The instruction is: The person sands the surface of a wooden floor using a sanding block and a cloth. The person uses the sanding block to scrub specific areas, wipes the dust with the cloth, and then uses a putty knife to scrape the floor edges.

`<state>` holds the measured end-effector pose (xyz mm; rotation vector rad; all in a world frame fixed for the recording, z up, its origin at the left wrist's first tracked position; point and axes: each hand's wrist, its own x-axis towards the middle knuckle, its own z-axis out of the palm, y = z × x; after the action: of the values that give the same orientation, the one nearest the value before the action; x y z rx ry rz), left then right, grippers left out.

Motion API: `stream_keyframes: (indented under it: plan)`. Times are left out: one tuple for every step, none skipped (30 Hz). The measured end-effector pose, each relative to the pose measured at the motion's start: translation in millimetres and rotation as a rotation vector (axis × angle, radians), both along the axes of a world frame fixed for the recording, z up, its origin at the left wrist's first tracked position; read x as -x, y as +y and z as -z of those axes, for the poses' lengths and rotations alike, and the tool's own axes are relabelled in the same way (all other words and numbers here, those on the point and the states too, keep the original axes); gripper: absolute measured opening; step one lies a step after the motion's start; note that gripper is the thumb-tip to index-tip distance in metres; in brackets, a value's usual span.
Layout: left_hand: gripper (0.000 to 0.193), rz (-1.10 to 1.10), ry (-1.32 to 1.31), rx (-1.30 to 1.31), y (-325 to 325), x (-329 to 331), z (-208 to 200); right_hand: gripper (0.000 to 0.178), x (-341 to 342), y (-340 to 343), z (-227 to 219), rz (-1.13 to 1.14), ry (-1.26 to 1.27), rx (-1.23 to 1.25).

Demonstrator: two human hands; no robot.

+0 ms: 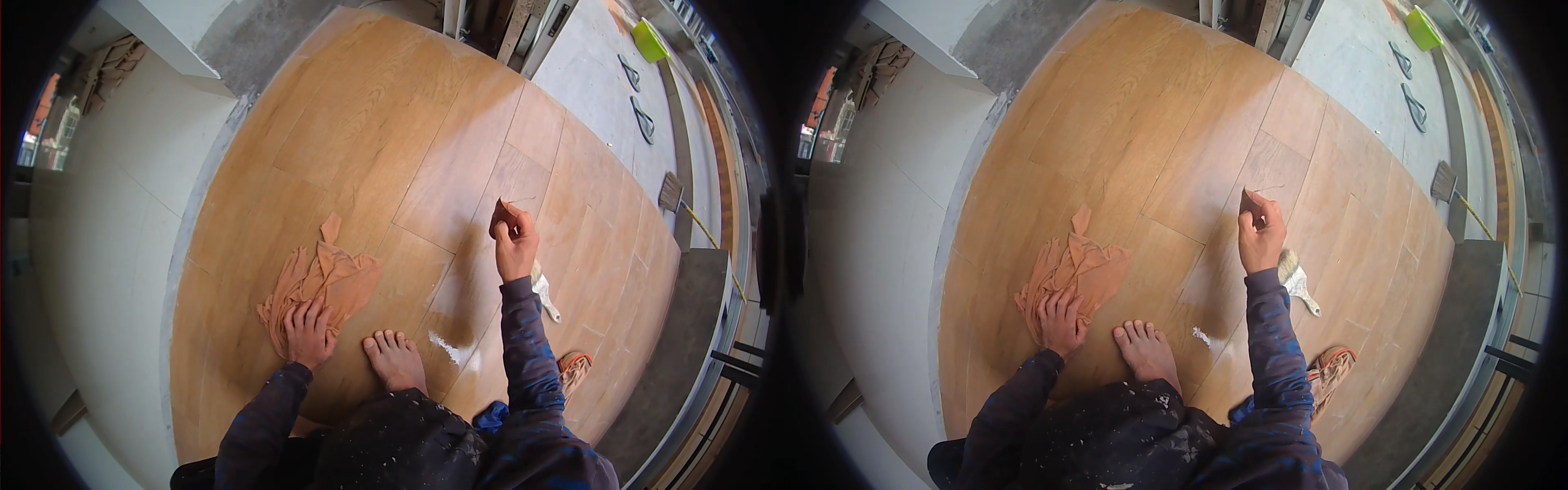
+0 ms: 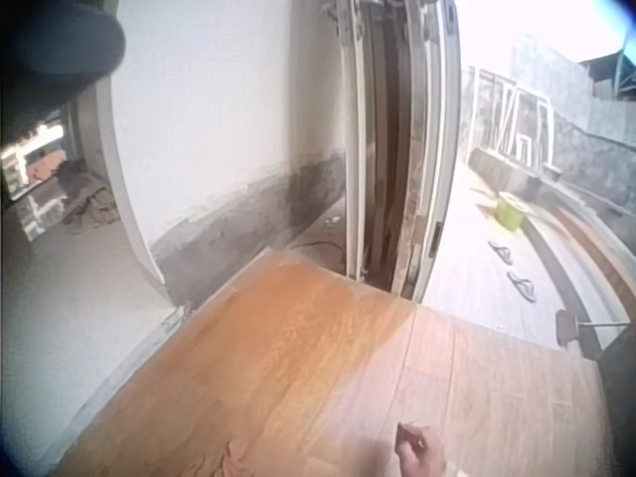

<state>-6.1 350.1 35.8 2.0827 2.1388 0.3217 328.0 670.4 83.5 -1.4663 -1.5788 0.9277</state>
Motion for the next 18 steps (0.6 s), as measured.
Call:
stream_keyframes:
  plan:
    - [0.056,-0.016,0.001,-0.003,-0.3,0.7,-0.7,0.036,13.7,-9.1,5.1,-0.043,-0.177,-0.204]
    - [0.056,-0.019,0.001,0.001,-1.3,1.8,-0.1,0.039,28.0,-16.1,3.6,-0.153,-0.297,-0.321]
    - [0.056,-0.019,0.000,-0.009,0.1,0.0,2.4,0.044,37.8,-24.9,7.0,-0.219,-0.439,-0.322]
    - [0.056,-0.019,-0.001,-0.020,1.1,-1.8,4.8,0.047,37.1,-27.0,30.5,-0.317,-0.567,-0.331]
    - [0.056,-0.020,-0.005,-0.018,1.5,-2.9,6.4,0.046,41.5,-33.3,47.7,-0.379,-0.639,-0.350]
    - [0.056,-0.014,-0.012,-0.021,2.1,-4.3,8.3,0.048,42.8,-41.8,63.3,-0.442,-0.712,-0.368]
    - [0.057,-0.016,-0.005,-0.016,-0.8,-1.0,6.4,0.048,55.0,-51.0,63.3,-0.452,-0.700,-0.364]
    - [0.057,-0.024,0.002,-0.006,-2.1,2.3,5.5,0.051,65.7,-59.8,62.2,-0.434,-0.734,-0.342]
    - [0.057,-0.030,0.006,-0.016,-2.0,6.0,5.5,0.057,74.1,-64.2,61.7,-0.415,-0.769,-0.320]
    - [0.057,-0.027,-0.009,-0.029,0.2,0.9,5.9,0.066,68.2,-38.0,68.7,-0.397,-0.858,-0.285]
    - [0.057,-0.021,-0.025,-0.027,3.8,-5.1,7.0,0.067,66.8,0.9,70.4,-0.327,-0.893,-0.278]
    - [0.057,-0.037,-0.029,-0.042,7.6,-9.3,8.6,0.067,64.0,25.5,72.4,-0.256,-0.928,-0.273]
    - [0.057,-0.064,-0.017,-0.045,3.8,-9.1,8.1,0.067,67.3,16.5,76.5,-0.265,-0.929,-0.263]
    - [0.057,-0.059,-0.026,-0.031,-3.0,-8.7,8.4,0.068,72.5,-2.7,79.2,-0.311,-0.914,-0.240]
    - [0.057,-0.075,-0.020,-0.035,-4.8,-5.5,9.4,0.069,81.8,-15.8,78.3,-0.350,-0.892,-0.235]
    - [0.057,-0.091,-0.014,-0.038,-6.6,-2.0,10.8,0.070,86.4,-26.1,75.7,-0.390,-0.870,-0.230]
    - [0.057,-0.092,-0.014,-0.044,-4.5,-0.2,11.3,0.070,82.4,-33.8,73.3,-0.397,-0.877,-0.227]
    - [0.058,-0.093,-0.020,-0.055,-2.9,2.1,11.9,0.069,79.2,-36.4,71.7,-0.404,-0.882,-0.224]
